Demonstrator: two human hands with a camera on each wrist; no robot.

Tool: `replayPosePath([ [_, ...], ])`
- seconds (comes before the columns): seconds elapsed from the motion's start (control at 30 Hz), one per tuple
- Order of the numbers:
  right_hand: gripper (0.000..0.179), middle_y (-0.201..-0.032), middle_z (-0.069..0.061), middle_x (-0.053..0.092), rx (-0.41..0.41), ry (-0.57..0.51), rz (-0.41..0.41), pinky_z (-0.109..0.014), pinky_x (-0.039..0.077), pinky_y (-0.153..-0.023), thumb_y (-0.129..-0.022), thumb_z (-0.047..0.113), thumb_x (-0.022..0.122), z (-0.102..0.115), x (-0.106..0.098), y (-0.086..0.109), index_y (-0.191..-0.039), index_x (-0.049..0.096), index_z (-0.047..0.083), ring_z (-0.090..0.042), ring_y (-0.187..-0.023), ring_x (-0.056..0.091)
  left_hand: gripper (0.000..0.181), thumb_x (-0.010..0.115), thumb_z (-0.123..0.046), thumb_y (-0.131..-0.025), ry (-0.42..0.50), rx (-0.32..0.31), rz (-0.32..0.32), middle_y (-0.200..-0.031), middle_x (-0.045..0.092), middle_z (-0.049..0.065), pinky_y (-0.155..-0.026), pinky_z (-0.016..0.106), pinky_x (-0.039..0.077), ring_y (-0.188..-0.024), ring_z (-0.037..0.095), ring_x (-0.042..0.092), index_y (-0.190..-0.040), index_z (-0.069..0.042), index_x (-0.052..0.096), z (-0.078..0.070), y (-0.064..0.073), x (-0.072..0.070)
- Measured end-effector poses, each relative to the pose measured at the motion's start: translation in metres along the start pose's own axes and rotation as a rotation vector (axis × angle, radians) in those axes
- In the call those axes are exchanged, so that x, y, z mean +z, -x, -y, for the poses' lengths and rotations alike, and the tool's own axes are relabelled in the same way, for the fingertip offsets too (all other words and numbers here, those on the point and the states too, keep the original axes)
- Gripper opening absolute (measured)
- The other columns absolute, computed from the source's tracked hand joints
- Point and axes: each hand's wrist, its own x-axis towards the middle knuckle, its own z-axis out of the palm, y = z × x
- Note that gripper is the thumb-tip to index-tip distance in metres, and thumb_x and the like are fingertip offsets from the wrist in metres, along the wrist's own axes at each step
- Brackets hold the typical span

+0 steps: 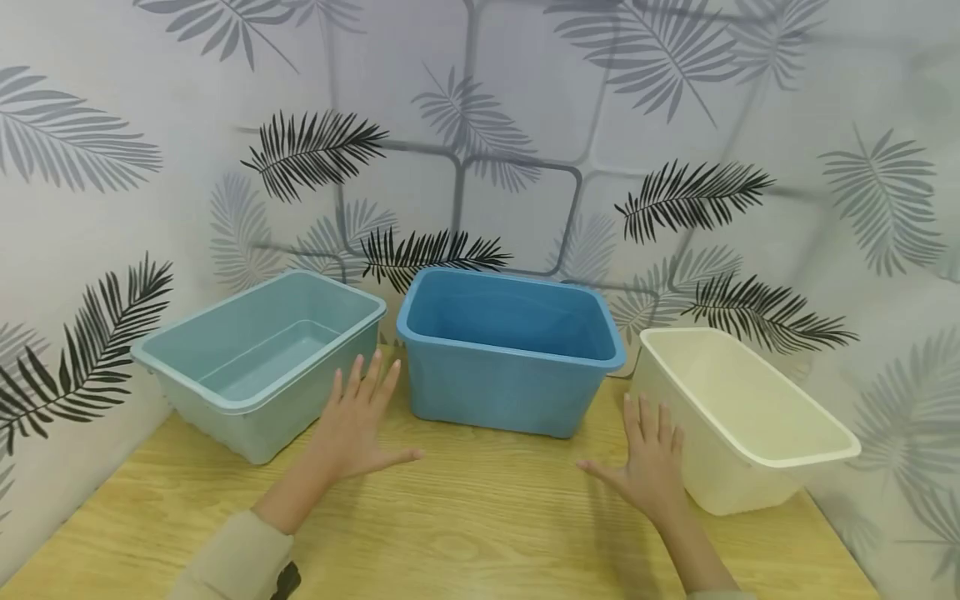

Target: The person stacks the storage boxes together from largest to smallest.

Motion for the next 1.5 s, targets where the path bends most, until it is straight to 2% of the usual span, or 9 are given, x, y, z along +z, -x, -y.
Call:
replayPosePath([
  [0.13, 0.112, -0.151, -0.028, 0.017, 0.021, -0.022, 0.003, -0.071, 0.008, -0.104, -0.068, 0.063, 0.067, -0.001, 0.000, -0.007, -0.147, 0.019, 0.001, -0.053, -0.137, 0.008, 0.119, 0.028, -0.091, -0.067, 0.061, -0.022, 0.006, -0.155, 0.004, 0.022, -0.110, 0.064, 0.010, -0.140, 0.047, 0.005, -0.149, -0.006, 0.011, 0.001, -0.007, -0.003],
  [0.23, 0.111, -0.151, -0.027, 0.017, 0.033, -0.032, -0.002, -0.070, 0.009, -0.105, -0.069, 0.063, 0.066, -0.001, 0.000, -0.011, -0.147, 0.018, 0.000, -0.053, -0.137, 0.008, 0.120, 0.027, -0.091, -0.066, 0.089, -0.037, 0.012, -0.155, 0.004, 0.022, -0.111, 0.063, 0.009, -0.141, 0.046, 0.004, -0.149, -0.007, 0.009, 0.001, -0.013, -0.004],
  [0.47, 0.111, -0.149, -0.028, 0.020, 0.017, -0.053, -0.046, -0.069, 0.013, -0.104, -0.068, 0.063, 0.067, -0.002, 0.000, -0.020, -0.146, 0.020, -0.001, -0.053, -0.136, 0.012, 0.117, 0.047, -0.082, -0.069, 0.129, -0.082, 0.029, -0.154, 0.006, 0.023, -0.111, 0.062, 0.010, -0.140, 0.047, 0.007, -0.150, -0.007, 0.008, 0.004, -0.024, -0.005],
  [0.7, 0.110, -0.146, -0.033, 0.022, -0.021, -0.100, -0.098, -0.067, 0.014, -0.106, -0.070, 0.061, 0.067, -0.002, -0.003, -0.031, -0.144, 0.021, -0.006, -0.054, -0.135, 0.014, 0.112, 0.052, -0.074, -0.073, 0.188, -0.107, 0.045, -0.155, 0.003, 0.023, -0.112, 0.061, 0.009, -0.141, 0.046, 0.007, -0.150, -0.006, 0.006, 0.006, -0.036, -0.007],
  [0.93, 0.109, -0.150, -0.031, 0.014, 0.027, -0.171, -0.056, -0.063, 0.010, -0.110, -0.074, 0.055, 0.067, -0.002, -0.007, -0.042, -0.145, 0.014, -0.008, -0.051, -0.138, 0.008, 0.113, 0.051, -0.075, -0.074, 0.229, -0.140, 0.071, -0.155, 0.001, 0.023, -0.114, 0.058, 0.009, -0.141, 0.046, 0.007, -0.149, -0.005, 0.005, 0.006, -0.047, -0.010],
  [1.17, 0.108, -0.150, -0.031, 0.014, 0.025, -0.223, -0.050, -0.064, 0.011, -0.109, -0.075, 0.053, 0.068, 0.000, -0.008, -0.059, -0.146, 0.012, -0.006, -0.050, -0.138, 0.010, 0.113, 0.053, -0.073, -0.074, 0.276, -0.186, 0.083, -0.155, 0.001, 0.022, -0.116, 0.052, 0.010, -0.143, 0.040, 0.008, -0.149, -0.005, 0.003, 0.007, -0.061, -0.011],
  [1.5, 0.106, -0.151, -0.031, 0.010, 0.044, -0.241, 0.001, -0.062, 0.010, -0.111, -0.078, 0.052, 0.065, 0.003, -0.007, -0.074, -0.146, 0.008, -0.006, -0.049, -0.139, 0.006, 0.111, 0.055, -0.068, -0.077, 0.284, -0.192, 0.116, -0.156, -0.003, 0.020, -0.116, 0.052, 0.012, -0.143, 0.041, 0.004, -0.149, -0.003, 0.001, 0.005, -0.074, -0.008],
])
